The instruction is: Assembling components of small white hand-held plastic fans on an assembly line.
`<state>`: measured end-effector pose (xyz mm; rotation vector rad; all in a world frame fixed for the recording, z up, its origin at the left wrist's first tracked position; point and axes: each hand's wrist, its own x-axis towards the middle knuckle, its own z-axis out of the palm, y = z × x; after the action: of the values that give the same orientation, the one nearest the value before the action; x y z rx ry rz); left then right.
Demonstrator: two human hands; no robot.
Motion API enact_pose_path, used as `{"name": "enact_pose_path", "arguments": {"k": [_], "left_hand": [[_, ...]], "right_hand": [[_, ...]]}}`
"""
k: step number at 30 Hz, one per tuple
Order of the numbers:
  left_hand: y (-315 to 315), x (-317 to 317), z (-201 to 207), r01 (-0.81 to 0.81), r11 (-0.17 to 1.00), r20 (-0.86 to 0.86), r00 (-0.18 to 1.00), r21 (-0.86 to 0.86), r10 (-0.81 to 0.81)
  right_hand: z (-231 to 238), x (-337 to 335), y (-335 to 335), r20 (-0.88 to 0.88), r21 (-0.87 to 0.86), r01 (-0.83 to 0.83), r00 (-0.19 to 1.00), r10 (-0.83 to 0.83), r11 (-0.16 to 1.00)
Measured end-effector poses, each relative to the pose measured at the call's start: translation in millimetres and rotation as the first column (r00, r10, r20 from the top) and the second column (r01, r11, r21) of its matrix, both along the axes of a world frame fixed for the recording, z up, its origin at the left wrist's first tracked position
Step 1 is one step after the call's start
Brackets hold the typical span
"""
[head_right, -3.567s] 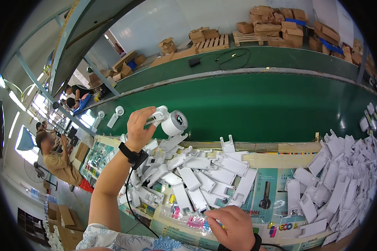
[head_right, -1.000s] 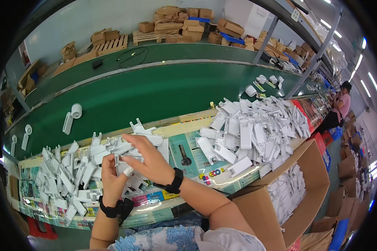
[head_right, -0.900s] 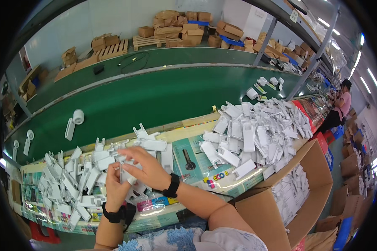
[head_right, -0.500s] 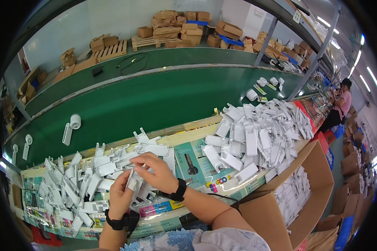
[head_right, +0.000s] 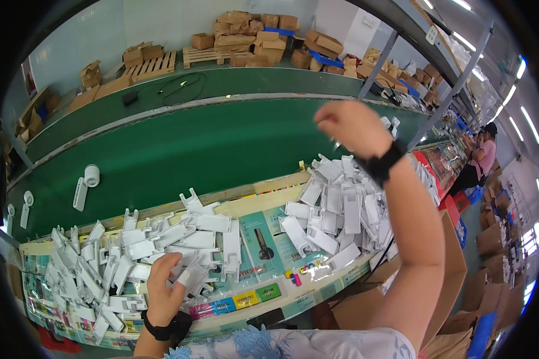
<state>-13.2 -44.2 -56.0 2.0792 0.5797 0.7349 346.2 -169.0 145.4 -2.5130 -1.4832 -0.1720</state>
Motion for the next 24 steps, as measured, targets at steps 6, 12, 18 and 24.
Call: {"name": "enact_pose_path", "arguments": {"k": [6, 12, 18, 24], "left_hand": [[2, -1, 10, 0.029, 0.987, -0.014, 0.999, -0.157, -0.032], [14, -2, 19, -0.055, 0.983, -0.001, 0.998, -0.175, 0.056], [46, -1, 21, -0.110, 0.946, 0.005, 0.993, -0.304, 0.117], [51, -17, -11, -0.015, 0.971, 0.088, 0.995, -0.239, 0.037]], "right_hand": [[-50, 190, -1, 0.638, -0.305, 0.466, 0.747, -0.185, 0.830], [-160, 285, 10, 0.662, -0.601, 0.599, 0.744, -0.091, 0.529], [-224, 364, 0, 0.617, -0.685, 0.640, 0.764, -0.190, 0.350], [-234, 329, 2, 0.632, -0.761, 0.566, 0.757, 0.166, 0.318]]}}
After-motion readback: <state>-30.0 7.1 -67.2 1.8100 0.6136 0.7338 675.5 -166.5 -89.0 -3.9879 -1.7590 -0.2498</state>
